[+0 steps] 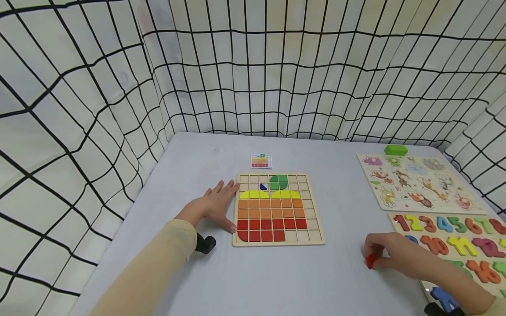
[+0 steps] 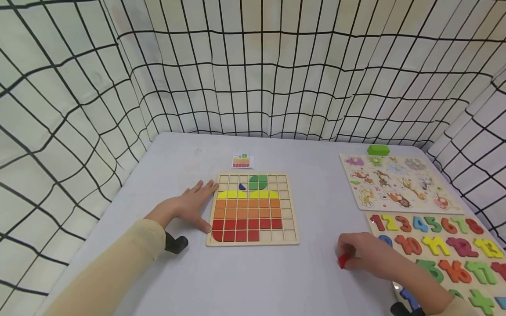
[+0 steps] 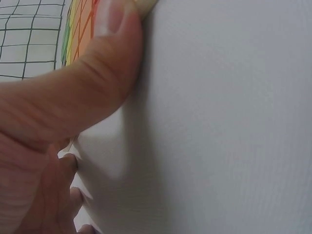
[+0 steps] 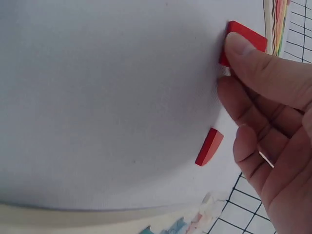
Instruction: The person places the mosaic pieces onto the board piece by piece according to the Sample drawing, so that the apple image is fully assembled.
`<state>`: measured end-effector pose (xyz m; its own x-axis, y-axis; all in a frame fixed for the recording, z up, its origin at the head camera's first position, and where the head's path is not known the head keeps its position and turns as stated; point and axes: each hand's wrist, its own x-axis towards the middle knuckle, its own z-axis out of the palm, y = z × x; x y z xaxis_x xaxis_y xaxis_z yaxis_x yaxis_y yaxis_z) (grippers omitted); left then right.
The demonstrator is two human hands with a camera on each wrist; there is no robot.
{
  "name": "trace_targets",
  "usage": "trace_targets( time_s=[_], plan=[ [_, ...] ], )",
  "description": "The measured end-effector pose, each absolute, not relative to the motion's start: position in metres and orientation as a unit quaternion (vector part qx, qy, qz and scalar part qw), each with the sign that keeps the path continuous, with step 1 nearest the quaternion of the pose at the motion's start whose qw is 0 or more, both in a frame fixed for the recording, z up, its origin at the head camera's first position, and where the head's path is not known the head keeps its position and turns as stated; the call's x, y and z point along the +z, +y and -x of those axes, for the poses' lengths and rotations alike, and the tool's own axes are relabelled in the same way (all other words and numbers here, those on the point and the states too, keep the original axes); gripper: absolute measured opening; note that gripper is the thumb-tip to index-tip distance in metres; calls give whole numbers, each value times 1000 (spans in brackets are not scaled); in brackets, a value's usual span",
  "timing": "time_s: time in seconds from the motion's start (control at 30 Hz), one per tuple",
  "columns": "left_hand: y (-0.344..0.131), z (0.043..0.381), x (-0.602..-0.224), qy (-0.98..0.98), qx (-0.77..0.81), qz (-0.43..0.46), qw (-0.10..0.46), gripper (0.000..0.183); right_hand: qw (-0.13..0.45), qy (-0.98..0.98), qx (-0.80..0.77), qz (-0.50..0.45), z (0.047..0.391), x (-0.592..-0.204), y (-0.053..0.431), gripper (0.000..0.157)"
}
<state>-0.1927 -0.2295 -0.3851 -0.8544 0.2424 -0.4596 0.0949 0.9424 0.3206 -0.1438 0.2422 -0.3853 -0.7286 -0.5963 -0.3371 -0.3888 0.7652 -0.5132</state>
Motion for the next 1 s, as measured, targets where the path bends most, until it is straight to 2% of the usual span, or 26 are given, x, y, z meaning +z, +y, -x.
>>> trace_targets(
  time_s=[0.1,0.33,0.7,1.0],
  plan=[
    [-230,193,-385,952,143,-88,254,126,234,905,-234,267,145,-386,233,19],
    [-230,191,-385,952,148,-85,254,126,149,908,-278,276,155,-382,186,12],
    [-231,189,-387,949,160,-90,256,128,141,886,-312,313,164,-388,107,7],
    [-230,190,-382,951,153,-93,253,129,119,895,-299,310,163,-392,85,6]
  ],
)
